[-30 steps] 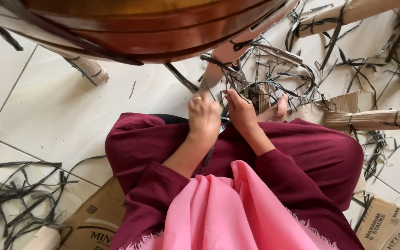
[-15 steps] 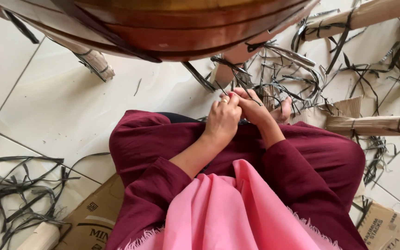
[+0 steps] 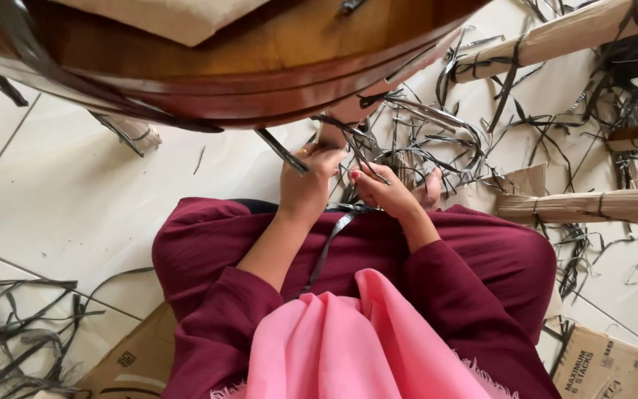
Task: Wrapping the legs of a wooden chair with cardboard and securing it with plastic ties.
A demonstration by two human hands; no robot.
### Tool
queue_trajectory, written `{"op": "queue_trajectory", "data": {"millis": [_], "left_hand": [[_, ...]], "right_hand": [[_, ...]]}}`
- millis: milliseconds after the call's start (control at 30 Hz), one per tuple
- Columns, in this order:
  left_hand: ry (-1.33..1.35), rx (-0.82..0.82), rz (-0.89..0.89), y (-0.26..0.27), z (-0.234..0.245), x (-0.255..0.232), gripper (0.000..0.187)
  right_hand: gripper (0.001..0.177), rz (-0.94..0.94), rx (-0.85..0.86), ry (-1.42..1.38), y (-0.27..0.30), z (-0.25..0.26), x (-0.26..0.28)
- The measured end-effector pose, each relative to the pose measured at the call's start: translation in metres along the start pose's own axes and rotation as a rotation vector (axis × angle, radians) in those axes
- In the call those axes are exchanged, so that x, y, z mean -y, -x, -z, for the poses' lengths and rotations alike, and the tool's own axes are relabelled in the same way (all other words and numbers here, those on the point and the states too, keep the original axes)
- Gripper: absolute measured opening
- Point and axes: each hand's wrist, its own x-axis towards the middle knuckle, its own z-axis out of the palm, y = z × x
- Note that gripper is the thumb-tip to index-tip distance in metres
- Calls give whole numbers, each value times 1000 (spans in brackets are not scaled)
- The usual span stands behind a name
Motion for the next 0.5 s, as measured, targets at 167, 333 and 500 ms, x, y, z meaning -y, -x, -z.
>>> {"op": "queue_trajectory", "data": {"millis": [167,333,500], "left_hand": [[23,-136,-60,-13,17,-5,16],[132,-154,67,-12,29,-16,6],[253,-179,71,-12,23,-8,8]], "right_hand": [[14,114,21,57,8,1,1],[27,219,-65,286,20,-11,29],[14,285,-262,1174,36,-5,4]]}}
